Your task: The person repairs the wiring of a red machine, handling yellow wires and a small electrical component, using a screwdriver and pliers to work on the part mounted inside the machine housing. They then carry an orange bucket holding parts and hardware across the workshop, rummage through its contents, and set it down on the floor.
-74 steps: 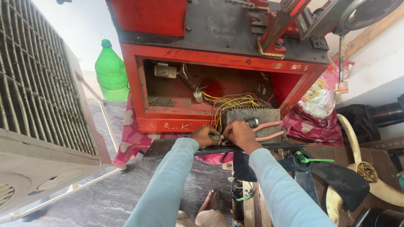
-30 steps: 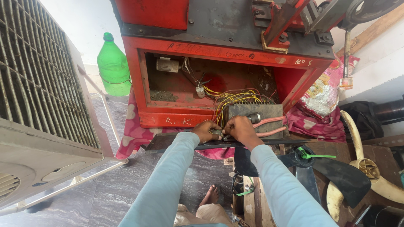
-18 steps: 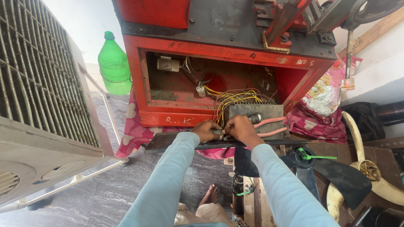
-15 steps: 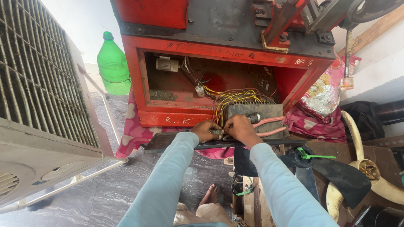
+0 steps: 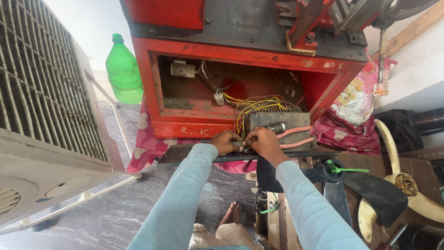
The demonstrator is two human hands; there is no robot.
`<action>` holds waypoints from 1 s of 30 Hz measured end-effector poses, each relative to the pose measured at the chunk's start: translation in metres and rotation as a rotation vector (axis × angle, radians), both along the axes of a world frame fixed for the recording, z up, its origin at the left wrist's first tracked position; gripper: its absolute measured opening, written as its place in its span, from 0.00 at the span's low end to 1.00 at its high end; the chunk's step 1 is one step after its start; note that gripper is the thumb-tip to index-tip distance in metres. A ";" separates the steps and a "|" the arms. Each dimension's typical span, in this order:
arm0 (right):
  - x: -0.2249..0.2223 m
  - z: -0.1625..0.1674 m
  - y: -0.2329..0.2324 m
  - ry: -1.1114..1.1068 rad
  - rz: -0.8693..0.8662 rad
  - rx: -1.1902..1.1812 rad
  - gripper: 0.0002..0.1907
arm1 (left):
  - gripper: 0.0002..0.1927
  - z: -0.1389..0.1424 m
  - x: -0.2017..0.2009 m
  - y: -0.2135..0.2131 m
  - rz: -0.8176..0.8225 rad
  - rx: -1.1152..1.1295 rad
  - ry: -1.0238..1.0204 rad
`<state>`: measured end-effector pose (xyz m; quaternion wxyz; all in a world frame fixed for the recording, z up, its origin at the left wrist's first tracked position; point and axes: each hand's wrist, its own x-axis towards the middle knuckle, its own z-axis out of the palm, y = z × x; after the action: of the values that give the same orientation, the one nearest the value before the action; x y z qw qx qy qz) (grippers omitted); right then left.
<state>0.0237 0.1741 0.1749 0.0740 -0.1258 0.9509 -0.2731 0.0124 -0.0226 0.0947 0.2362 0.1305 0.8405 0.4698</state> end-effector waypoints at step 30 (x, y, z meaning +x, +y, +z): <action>0.035 0.026 0.011 0.177 0.228 -0.229 0.09 | 0.18 0.044 0.010 -0.009 0.080 -0.163 0.555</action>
<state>0.0589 0.1848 0.2013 0.0058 -0.2640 0.8959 -0.3571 0.0222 -0.0315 0.1389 -0.0118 0.2015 0.9125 0.3558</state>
